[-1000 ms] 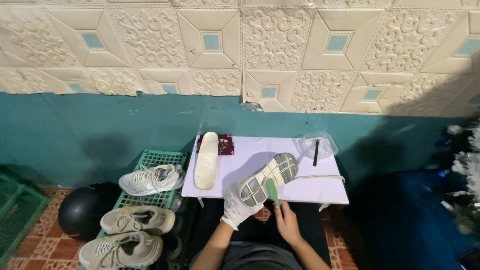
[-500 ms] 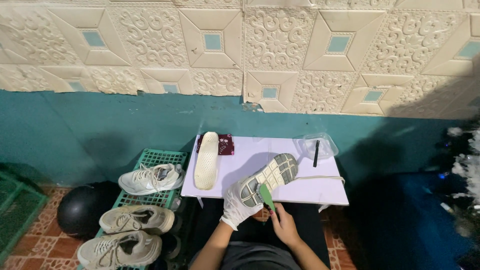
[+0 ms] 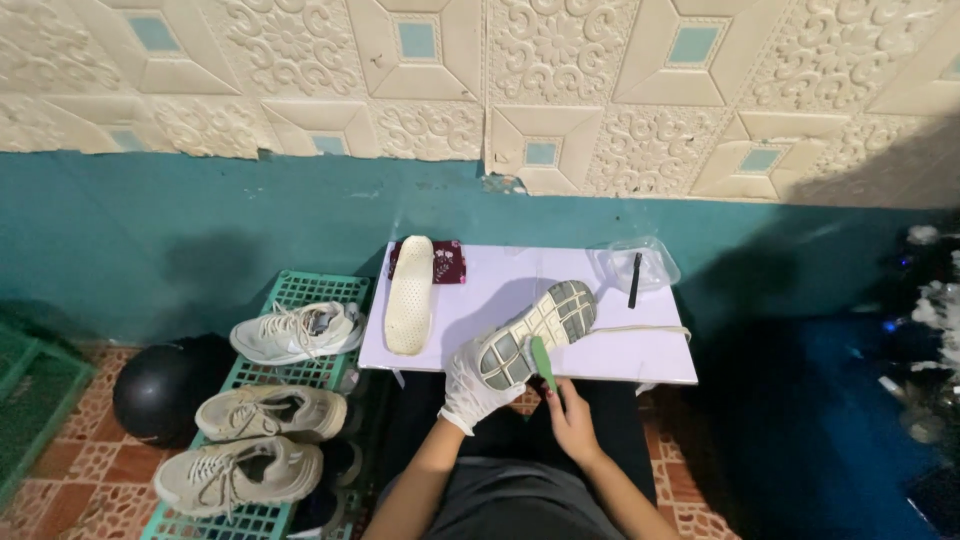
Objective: The person scrubs the sole of a white sneaker using a black brush, then switches to a green brush to continue scrubbing the sole. The person holds the shoe with a gloved hand while cleaning it over a white table.
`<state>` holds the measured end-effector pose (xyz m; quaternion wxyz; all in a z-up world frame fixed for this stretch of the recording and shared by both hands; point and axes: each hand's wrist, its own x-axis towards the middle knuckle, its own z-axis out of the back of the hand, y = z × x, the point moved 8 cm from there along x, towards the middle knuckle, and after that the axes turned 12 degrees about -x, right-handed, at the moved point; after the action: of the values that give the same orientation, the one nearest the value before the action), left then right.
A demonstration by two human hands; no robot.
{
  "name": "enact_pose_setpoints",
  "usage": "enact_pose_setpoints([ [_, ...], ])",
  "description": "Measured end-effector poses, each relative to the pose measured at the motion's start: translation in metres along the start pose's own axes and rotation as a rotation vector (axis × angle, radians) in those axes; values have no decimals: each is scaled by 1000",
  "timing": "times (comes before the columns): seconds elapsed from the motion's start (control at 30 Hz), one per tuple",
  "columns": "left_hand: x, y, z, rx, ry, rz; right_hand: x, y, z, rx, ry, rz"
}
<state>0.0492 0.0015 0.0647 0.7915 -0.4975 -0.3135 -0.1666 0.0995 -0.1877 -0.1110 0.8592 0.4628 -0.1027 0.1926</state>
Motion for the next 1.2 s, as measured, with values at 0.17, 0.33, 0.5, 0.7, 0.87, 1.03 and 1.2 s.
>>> enact_pose_setpoints([
  [0.17, -5, 45, -11, -54, -39, 241, -2, -23, 0, 7, -46, -135],
  [0.33, 3, 18, -3, -18, -72, 127, -8, 14, 2, -151, 80, -33],
  [0.5, 3, 25, -1, -22, -8, 153, -1, 2, 13, -60, -48, -116],
  [0.7, 5, 15, 1, -27, -46, 124, -5, 22, 10, -177, 17, -36],
  [0.87, 6, 16, -1, -34, -82, 156, 0, 18, 19, -82, -68, -108],
  [1.03, 5, 12, -1, -25, -67, 171, -7, 18, 4, -149, 47, -34],
  [1.2, 1, 25, -4, -74, -26, 194, -3, 9, 14, -86, -48, -94],
])
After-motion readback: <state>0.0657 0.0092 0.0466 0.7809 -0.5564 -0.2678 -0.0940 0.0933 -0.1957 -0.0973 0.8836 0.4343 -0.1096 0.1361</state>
